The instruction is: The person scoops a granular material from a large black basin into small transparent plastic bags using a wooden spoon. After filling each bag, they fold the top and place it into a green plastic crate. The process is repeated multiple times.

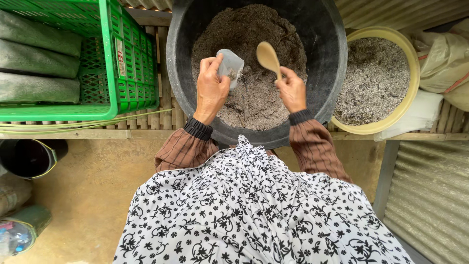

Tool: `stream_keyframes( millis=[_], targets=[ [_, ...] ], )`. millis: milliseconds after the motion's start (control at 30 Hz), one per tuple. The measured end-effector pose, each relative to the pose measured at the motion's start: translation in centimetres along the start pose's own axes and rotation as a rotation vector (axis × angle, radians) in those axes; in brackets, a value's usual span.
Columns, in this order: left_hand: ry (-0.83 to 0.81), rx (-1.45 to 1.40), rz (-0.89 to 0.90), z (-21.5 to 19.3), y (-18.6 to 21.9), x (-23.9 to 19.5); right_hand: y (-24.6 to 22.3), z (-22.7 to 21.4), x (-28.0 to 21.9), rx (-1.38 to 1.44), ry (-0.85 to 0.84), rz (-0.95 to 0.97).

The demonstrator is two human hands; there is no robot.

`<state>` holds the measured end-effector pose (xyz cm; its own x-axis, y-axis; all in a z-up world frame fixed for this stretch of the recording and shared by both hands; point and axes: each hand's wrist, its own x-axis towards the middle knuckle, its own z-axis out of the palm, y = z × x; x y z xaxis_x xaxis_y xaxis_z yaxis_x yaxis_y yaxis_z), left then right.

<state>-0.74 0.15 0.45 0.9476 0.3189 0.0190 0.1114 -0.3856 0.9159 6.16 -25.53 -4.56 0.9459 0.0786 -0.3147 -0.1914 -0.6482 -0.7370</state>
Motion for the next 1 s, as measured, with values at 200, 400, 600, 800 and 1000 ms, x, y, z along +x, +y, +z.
stream_keyframes(
  millis=[200, 400, 600, 800, 1000],
  targets=[
    [0.0, 0.055, 0.033, -0.3, 1.3, -0.7, 10.4, 10.2, 7.6, -0.039, 0.021, -0.029],
    [0.017, 0.022, -0.075, -0.6, 1.7, -1.3, 11.4, 15.0, 11.6, 0.495, -0.083, 0.26],
    [0.041, -0.006, -0.076, -0.4, 1.5, -1.2, 10.3, 10.3, 9.1, 0.751, -0.155, 0.453],
    [-0.003, -0.069, -0.107, 0.8, 1.5, -0.8, 7.0, 3.0, 4.0, 0.896, -0.218, 0.376],
    [0.001, -0.07, -0.033, 1.9, 1.4, -0.6, 1.6, -4.1, -1.3, 0.847, -0.244, 0.2]
  ],
)
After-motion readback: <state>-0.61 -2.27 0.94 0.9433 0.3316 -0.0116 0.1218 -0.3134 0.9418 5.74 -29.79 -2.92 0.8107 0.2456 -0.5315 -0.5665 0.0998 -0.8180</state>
